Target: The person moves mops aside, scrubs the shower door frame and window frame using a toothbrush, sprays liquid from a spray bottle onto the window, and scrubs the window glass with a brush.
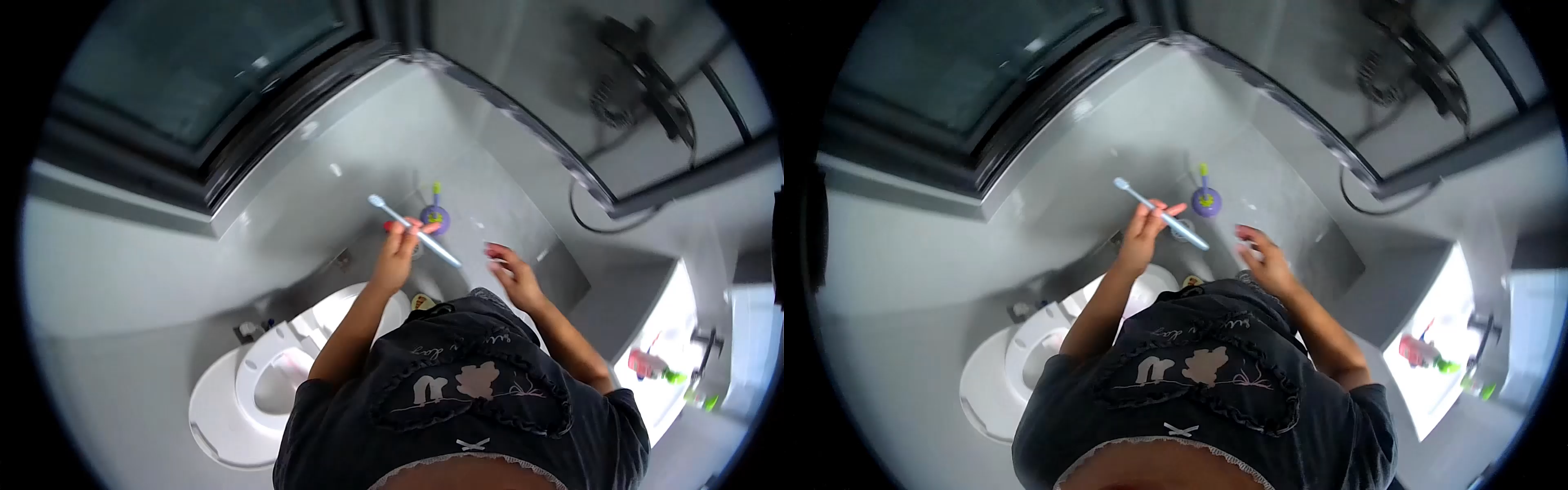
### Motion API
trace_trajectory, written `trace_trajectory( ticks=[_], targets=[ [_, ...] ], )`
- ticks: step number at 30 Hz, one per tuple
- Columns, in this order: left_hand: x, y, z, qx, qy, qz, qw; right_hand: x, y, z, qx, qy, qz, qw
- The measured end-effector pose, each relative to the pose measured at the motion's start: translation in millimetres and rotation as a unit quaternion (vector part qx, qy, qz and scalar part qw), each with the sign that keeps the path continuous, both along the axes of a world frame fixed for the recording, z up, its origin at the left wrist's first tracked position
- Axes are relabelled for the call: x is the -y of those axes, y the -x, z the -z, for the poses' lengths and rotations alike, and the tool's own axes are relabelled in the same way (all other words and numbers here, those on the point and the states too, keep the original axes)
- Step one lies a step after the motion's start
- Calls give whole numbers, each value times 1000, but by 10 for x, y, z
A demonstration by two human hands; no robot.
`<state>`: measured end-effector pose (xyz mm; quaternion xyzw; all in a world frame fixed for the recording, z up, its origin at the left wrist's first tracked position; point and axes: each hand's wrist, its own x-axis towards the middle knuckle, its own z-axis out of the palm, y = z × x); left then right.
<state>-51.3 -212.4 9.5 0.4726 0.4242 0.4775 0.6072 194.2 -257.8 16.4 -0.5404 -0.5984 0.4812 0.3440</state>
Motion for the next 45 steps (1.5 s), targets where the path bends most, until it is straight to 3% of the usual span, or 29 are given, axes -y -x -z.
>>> trace_trajectory(
  ticks=[1, 3, 4, 5, 7, 8, 10, 12, 14, 16, 19, 22, 23, 27, 30, 33, 35, 37, 39, 40, 41, 42, 44, 45],
  targets=[
    [-7, 96, 24, 1, -23, -17, 1000, -254, 403, -120, 10, -14, -103, 995],
    [26, 357, -30, -9, -60, -52, 997, -599, 1040, -204, -71, 103, -229, 965],
    [27, 497, -58, -13, -60, -79, 995, -732, 1271, -260, 18, 89, -268, 959],
    [36, 644, -80, 1, -40, -106, 994, -839, 1474, -312, 20, 89, -293, 952],
    [63, 899, -86, 16, -21, -154, 988, -1071, 1826, -341, 97, -15, -322, 942],
    [112, 1005, -96, -16, -23, -206, 978, -1294, 1978, -161, 61, -93, -322, 940],
    [247, 1247, 13, -56, -12, -276, 959, -2103, 2348, 27, 201, -165, -301, 918],
    [534, 1511, 289, -68, 52, -320, 943, -2861, 2924, -162, 266, -285, -277, 878],
    [881, 1633, 264, -101, 133, -428, 888, -3388, 3568, -228, 304, -333, -325, 832],
    [1326, 1655, 490, -84, 169, -521, 833, -3695, 4235, -90, 372, -286, -378, 798],
    [1776, 1506, 627, -37, 248, -632, 733, -3498, 5113, -162, 374, -236, -483, 756],
    [1695, 1375, 559, -4, 262, -635, 727, -3101, 5696, -85, 379, -218, -487, 756],
    [1655, 1363, 516, 4, 266, -624, 735, -3108, 5735, -118, 383, -190, -480, 766],
    [1838, 1259, 508, -8, 290, -640, 712, -3665, 5040, -235, 399, -286, -490, 720],
    [1956, 1310, 695, -30, 301, -654, 693, -3477, 5169, -154, 421, -309, -481, 704],
    [1870, 1406, 634, -26, 249, -654, 714, -2913, 5764, -192, 437, -236, -449, 743],
    [1836, 1429, 579, -3, 213, -657, 724, -2952, 5666, -232, 413, -247, -433, 762],
    [1985, 1372, 702, 9, 251, -660, 708, -3205, 5323, -257, 418, -270, -450, 741],
    [2234, 1270, 807, -20, 272, -648, 711, -3706, 4600, 72, 404, -388, -418, 715],
    [2328, 1233, 783, -11, 287, -652, 701, -3817, 4235, -63, 447, -214, -340, 799],
    [2405, 1193, 767, -2, 301, -658, 690, -4040, 3795, -77, 481, -215, -319, 788],
    [2499, 1147, 796, 9, 306, -671, 676, -4364, 3325, 119, 479, -182, -278, 813],
    [2628, 1135, 886, 8, 319, -670, 671, -4529, 2624, -7, 468, -152, -186, 851],
    [2660, 1151, 935, 10, 331, -669, 666, -4748, 2476, 422, 460, -204, -237, 831]
  ],
)
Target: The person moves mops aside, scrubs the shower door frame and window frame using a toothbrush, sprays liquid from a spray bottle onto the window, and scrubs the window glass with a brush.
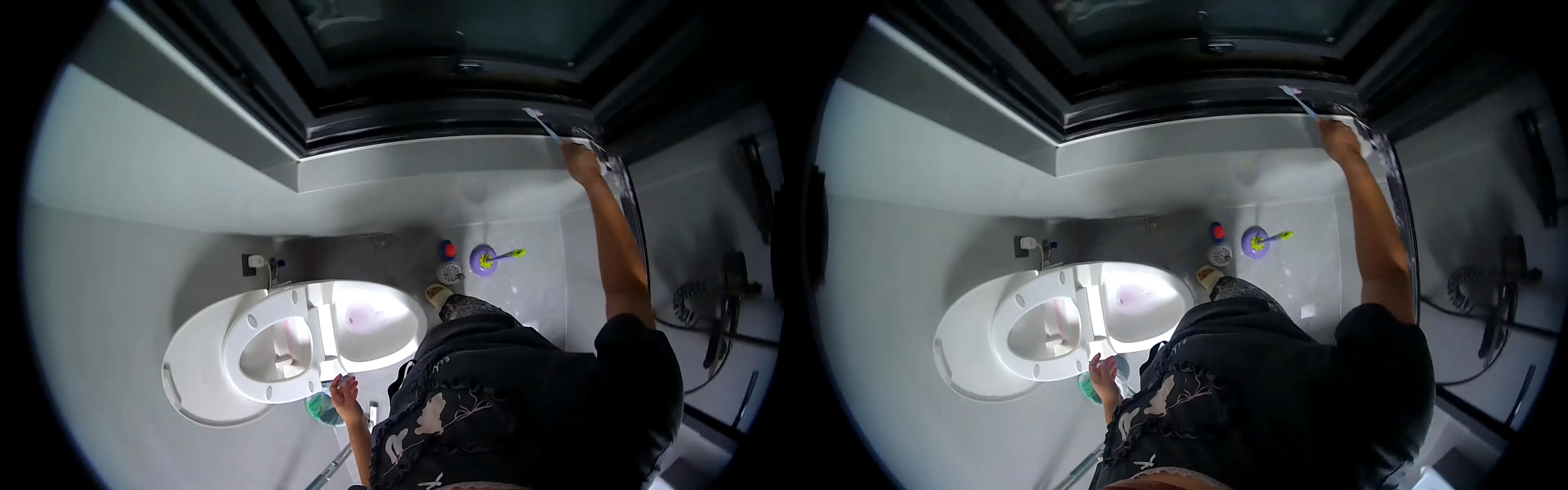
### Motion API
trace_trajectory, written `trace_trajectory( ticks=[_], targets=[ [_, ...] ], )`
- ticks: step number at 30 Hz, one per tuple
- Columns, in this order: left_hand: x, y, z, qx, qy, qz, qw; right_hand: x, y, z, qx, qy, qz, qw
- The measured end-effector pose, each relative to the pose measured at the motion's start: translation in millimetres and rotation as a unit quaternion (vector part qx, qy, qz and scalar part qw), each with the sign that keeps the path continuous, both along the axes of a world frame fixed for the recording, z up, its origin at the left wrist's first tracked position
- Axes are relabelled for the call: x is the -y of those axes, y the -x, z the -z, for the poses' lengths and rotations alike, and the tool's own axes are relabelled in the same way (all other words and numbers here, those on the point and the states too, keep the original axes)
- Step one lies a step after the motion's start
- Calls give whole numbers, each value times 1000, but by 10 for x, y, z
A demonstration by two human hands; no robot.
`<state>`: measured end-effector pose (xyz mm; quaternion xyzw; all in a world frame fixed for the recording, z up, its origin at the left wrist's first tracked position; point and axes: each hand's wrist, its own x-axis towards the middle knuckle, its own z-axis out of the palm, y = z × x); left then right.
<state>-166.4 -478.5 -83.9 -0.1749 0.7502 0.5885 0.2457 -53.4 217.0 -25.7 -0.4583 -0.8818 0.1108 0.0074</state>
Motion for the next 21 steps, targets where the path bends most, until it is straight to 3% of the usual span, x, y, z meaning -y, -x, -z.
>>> trace_trajectory(
  ticks=[1, 2, 4, 6, 9, 10, 11, 12, 13, 14, 16, 18, 20, 21],
  targets=[
    [-38, 41, 21, -10, -2, 9, 1000, -180, -121, 351, 1, -22, -71, 997],
    [-151, 133, 20, -8, -6, 26, 1000, 180, 201, 308, -138, 70, -14, 988],
    [-451, 325, -62, -27, -1, 91, 995, 654, 952, 300, -169, 133, -15, 976],
    [-718, 485, -152, -40, -40, 155, 986, 1015, 1364, -248, -16, 130, 28, 991],
    [-816, 595, -265, -66, -49, 174, 981, 400, 522, 159, -42, 23, 24, 999],
    [-764, 601, -239, -59, -52, 169, 983, 141, 80, 244, -56, 65, 88, 993],
    [-698, 594, -198, -51, -35, 160, 985, 204, -260, -276, -45, 133, 118, 983],
    [-655, 569, -162, -42, -17, 148, 988, -100, -667, 82, -98, 62, 248, 962],
    [-633, 538, -162, -33, -18, 142, 989, -66, -771, -24, -119, -11, 235, 965],
    [-622, 522, -159, -32, -17, 145, 989, -81, -751, 109, -118, -10, 238, 964],
    [-666, 522, -110, -25, -27, 168, 985, -154, -513, 512, -241, 78, 63, 965],
    [-818, 572, -71, -27, -39, 181, 982, 508, 35, -43, -273, 259, 283, 882],
    [-1000, 630, -82, -36, -51, 207, 976, 540, 117, -91, -330, 371, 340, 799],
    [-1082, 677, -119, -38, -50, 227, 972, 496, 71, -246, -286, 356, 373, 808]
  ],
)
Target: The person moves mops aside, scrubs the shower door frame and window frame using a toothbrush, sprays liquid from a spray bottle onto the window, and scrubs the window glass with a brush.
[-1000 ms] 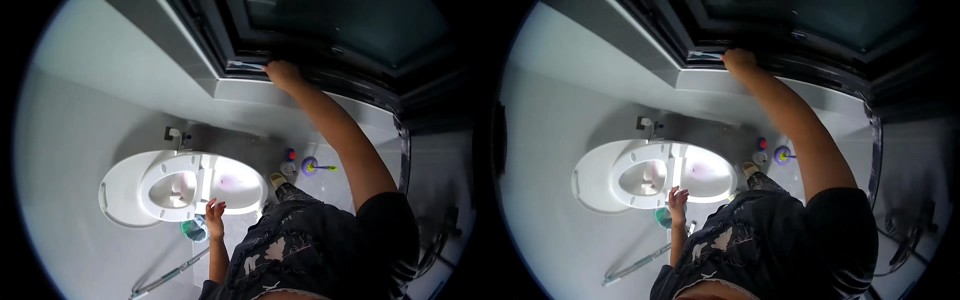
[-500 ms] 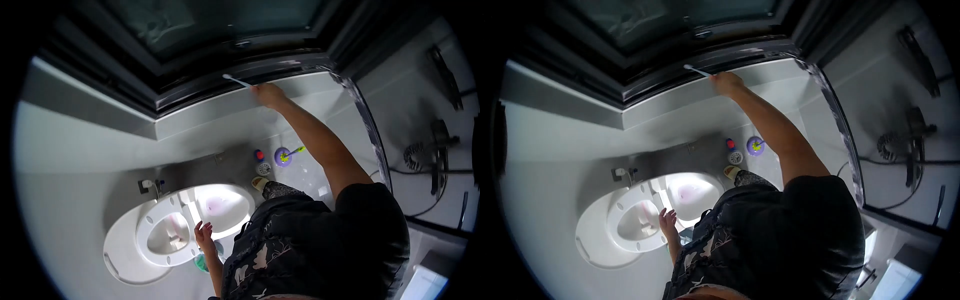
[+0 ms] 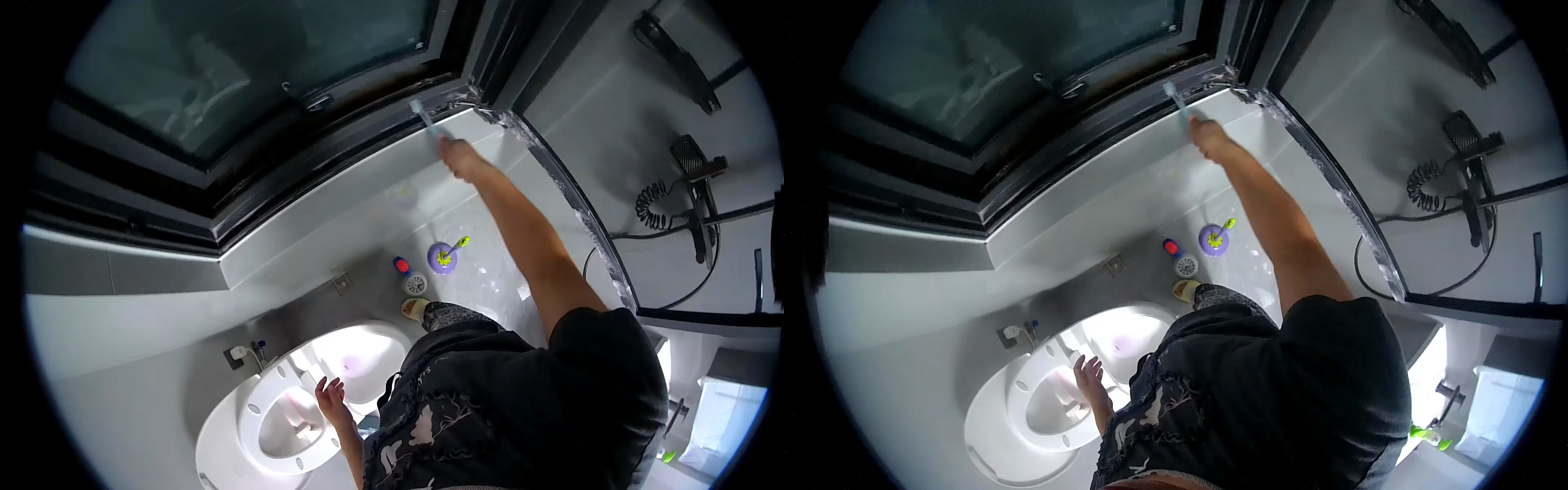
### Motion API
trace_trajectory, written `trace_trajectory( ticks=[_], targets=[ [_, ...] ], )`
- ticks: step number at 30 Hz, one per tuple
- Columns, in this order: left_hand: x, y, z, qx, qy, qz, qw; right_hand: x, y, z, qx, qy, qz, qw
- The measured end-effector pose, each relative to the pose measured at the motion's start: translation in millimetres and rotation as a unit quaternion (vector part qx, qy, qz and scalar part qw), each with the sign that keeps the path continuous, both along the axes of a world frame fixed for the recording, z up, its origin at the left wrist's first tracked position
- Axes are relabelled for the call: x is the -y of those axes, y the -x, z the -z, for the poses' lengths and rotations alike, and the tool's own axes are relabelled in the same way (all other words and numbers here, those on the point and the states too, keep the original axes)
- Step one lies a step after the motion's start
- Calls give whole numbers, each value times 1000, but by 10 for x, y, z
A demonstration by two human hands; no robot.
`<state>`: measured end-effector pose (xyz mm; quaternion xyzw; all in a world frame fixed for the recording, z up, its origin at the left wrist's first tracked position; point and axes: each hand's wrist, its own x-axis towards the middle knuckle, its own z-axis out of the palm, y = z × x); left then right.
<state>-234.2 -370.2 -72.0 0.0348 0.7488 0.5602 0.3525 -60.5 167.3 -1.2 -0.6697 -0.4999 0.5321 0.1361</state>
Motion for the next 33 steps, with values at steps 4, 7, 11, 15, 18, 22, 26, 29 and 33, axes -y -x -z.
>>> trace_trajectory(
  ticks=[4, 7, 11, 15, 18, 22, 26, 29, 33],
  targets=[
    [-120, 145, -151, -28, -4, -17, 999, -829, -697, 431, -13, -81, 77, 994],
    [-82, 166, -161, -29, 6, -46, 999, -1534, -869, 1602, -337, 30, 79, 938],
    [-184, 171, -169, -23, 14, -25, 999, -244, -158, 201, -193, 48, 114, 973],
    [-252, 234, -217, -33, 6, -7, 999, -824, -818, 90, -116, -2, 144, 983],
    [-219, 226, -225, -33, 4, -16, 999, -512, -727, 225, -134, -9, 186, 973],
    [-178, 211, -167, -35, 3, -21, 999, -407, -955, 17, -147, 51, 163, 974],
    [-134, 231, -97, -30, 1, -3, 1000, -261, -918, -57, -136, 41, 137, 980],
    [-216, 304, -57, -34, -16, -7, 999, -296, -876, 3, -154, 22, 101, 983],
    [-360, 352, -70, -43, -27, 45, 998, -480, -703, 137, -190, 75, 126, 971]
  ],
)
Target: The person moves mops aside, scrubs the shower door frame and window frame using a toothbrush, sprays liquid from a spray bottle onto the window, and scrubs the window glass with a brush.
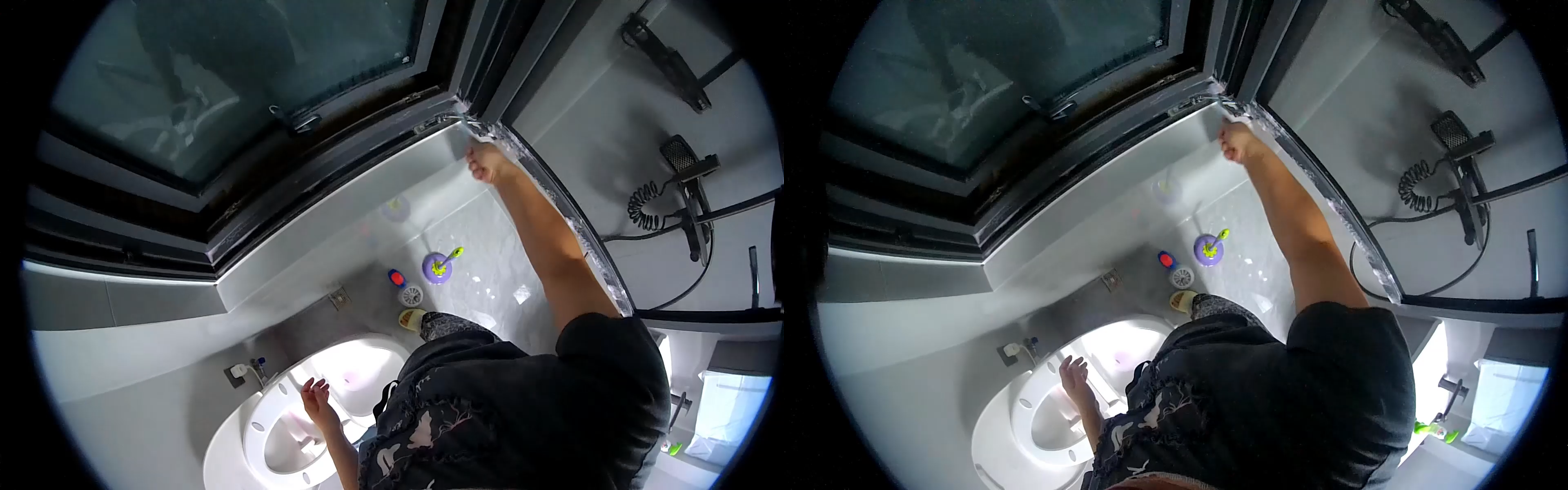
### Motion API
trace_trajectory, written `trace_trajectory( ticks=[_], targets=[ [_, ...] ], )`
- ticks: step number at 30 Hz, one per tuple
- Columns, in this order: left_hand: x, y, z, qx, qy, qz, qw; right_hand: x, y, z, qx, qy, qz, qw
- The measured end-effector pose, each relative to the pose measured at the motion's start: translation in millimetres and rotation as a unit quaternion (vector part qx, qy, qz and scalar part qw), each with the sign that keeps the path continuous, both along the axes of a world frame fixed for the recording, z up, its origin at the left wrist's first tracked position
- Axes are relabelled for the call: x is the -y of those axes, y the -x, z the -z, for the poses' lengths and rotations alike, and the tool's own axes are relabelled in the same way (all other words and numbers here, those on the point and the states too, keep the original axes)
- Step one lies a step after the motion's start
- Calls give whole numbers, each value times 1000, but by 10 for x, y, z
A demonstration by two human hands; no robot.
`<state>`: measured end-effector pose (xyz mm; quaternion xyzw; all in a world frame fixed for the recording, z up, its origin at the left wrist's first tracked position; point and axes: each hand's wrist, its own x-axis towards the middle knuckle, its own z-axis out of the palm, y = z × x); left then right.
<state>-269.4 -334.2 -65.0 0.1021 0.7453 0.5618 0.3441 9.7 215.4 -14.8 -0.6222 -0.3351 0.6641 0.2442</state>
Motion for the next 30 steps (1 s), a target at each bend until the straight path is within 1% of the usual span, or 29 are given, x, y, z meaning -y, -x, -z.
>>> trace_trajectory(
  ticks=[2, 3, 4, 6, 8, 10, 11, 12, 14, 15, 16, 18, 20, 21, 22, 24, 25, 26, 28, 29, 30],
  targets=[
    [-71, 3, -56, 1, -16, -24, 1000, 275, 136, -155, -68, 63, -70, 993],
    [-98, -7, -57, 3, -16, -23, 1000, 224, 127, -95, -24, 34, -13, 999],
    [-94, -15, -68, 1, -11, -15, 1000, 125, 42, -64, 12, -31, -3, 999],
    [-80, 2, -106, -7, -6, -12, 1000, -19, -130, -112, 2, -32, 44, 999],
    [-62, -19, -146, -13, 13, -29, 999, 0, -76, -77, 2, -24, 26, 999],
    [-50, -42, -121, -12, 14, -27, 999, 146, 85, -113, 36, -4, -31, 999],
    [-39, -45, -103, -13, 14, -23, 1000, 10, -47, -29, 41, -57, -32, 997],
    [-24, -36, -97, -15, 14, -18, 1000, -138, -160, 16, 112, -94, 14, 989],
    [-32, -16, -158, -20, 18, -29, 999, -146, -241, -38, 78, -28, 33, 996],
    [-44, -42, -168, -21, 19, -40, 999, -75, -216, -4, 63, -58, 11, 996],
    [0, -64, -154, -18, 21, -42, 999, 49, -138, 8, 135, -72, 0, 988],
    [44, -63, -95, -11, 23, -50, 998, 22, -153, 33, 257, -133, -19, 957],
    [45, -87, -109, -10, 33, -45, 998, -198, -292, 92, 301, -181, -16, 936],
    [54, -102, -111, -7, 32, -51, 998, -245, -329, 159, 301, -152, -18, 941],
    [66, -118, -116, -3, 31, -56, 998, -125, -290, 102, 304, -150, -18, 941],
    [74, -113, -133, -7, 33, -63, 997, 193, -159, -29, 136, -83, 47, 986],
    [100, -110, -117, -8, 21, -71, 997, 270, -201, -87, 97, -69, 50, 992],
    [111, -124, -95, -7, 9, -80, 997, 241, -214, -93, 98, -71, 47, 992],
    [85, -170, -76, -8, 8, -76, 997, 184, -229, -45, 101, -140, 10, 985],
    [71, -187, -75, -9, 8, -66, 998, 134, -171, 68, 78, -139, -8, 987],
    [53, -203, -81, -8, 11, -68, 998, 121, -63, 246, 79, -88, -32, 992]
  ],
)
